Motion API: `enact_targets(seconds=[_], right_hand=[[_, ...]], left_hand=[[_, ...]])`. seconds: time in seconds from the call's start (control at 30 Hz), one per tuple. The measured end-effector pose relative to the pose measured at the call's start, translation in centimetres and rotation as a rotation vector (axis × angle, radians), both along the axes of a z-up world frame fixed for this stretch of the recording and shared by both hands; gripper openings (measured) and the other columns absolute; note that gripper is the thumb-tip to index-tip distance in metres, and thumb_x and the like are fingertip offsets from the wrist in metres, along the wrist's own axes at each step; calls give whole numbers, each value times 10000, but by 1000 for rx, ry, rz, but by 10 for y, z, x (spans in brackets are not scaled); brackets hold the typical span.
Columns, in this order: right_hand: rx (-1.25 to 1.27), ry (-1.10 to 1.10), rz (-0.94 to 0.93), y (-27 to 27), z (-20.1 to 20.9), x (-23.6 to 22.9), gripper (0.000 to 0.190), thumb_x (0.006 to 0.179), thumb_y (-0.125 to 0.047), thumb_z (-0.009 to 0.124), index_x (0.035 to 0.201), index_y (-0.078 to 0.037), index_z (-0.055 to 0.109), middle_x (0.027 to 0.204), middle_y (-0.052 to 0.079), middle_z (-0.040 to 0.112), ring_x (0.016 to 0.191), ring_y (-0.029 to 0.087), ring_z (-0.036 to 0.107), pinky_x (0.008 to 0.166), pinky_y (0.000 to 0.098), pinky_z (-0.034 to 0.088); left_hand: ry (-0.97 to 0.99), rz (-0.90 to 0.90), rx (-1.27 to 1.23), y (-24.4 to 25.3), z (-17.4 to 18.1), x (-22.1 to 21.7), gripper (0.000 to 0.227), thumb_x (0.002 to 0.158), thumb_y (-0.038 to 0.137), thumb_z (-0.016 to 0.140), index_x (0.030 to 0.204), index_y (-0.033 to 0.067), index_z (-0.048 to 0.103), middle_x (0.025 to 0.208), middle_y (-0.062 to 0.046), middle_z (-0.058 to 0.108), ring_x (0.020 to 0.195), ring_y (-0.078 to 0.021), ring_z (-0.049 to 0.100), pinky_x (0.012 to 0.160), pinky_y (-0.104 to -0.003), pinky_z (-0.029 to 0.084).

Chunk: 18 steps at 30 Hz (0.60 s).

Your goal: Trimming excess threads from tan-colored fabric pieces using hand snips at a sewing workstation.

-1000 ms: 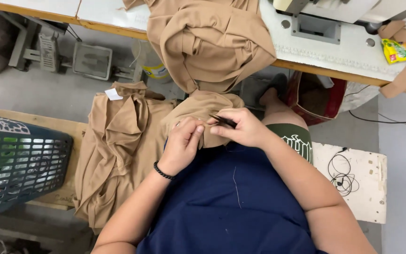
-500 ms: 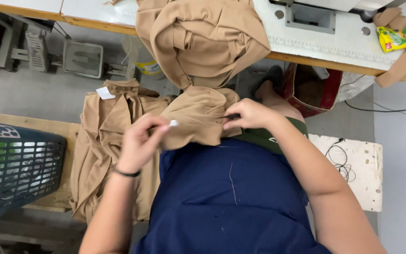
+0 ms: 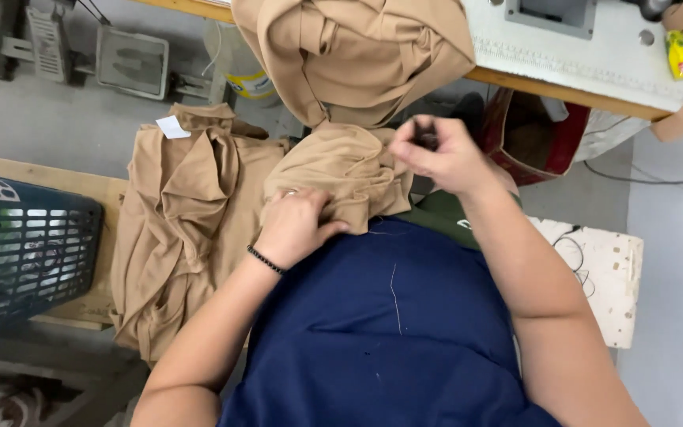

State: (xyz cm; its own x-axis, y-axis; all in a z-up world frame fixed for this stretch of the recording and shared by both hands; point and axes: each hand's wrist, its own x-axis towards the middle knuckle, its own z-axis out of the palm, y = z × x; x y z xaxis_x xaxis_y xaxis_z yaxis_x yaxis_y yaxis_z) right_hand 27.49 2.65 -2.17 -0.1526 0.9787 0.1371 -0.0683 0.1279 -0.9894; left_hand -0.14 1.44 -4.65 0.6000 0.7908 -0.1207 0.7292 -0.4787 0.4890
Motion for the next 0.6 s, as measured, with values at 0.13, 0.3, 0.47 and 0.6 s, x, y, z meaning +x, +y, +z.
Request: enact_targets(seconds=[0.13, 0.3, 0.47, 0.6], right_hand=[[142, -192, -125, -5, 60, 47, 96, 1030, 0, 686, 939, 3, 659, 663, 37, 546, 594, 86, 509, 550, 223, 430], [804, -942, -494, 11, 96, 86, 217, 1225, 96, 806, 1034, 88, 704, 920, 160, 623, 825, 265, 521, 739, 383, 402], [482, -669, -224, 17, 68, 3, 292, 831, 143, 631, 1075, -10, 677, 1074, 166, 668, 1019, 286, 630, 902, 385, 524], [112, -523, 438, 5, 5, -58, 288, 865, -248, 835, 923, -47, 637, 738, 105, 656, 738, 252, 653, 743, 436, 555]], left_hand=[[-298, 82, -203, 5, -9, -20, 304, 824, 267, 813, 1075, 111, 743, 923, -159, 775, 952, -407, 730, 840, -471, 548], [-615, 34, -476, 4, 32, -54, 109, 967, 178, 691, 992, 121, 780, 924, 51, 753, 862, -51, 670, 823, -202, 509], [-757, 86, -477, 4, 13, -62, 161, 972, 134, 678, 1085, 93, 785, 1005, -29, 774, 1108, -145, 630, 1009, -332, 503], [-837, 87, -517, 1, 50, -58, 234, 997, 85, 638, 1195, 77, 761, 950, -52, 790, 924, -78, 608, 905, -352, 554]])
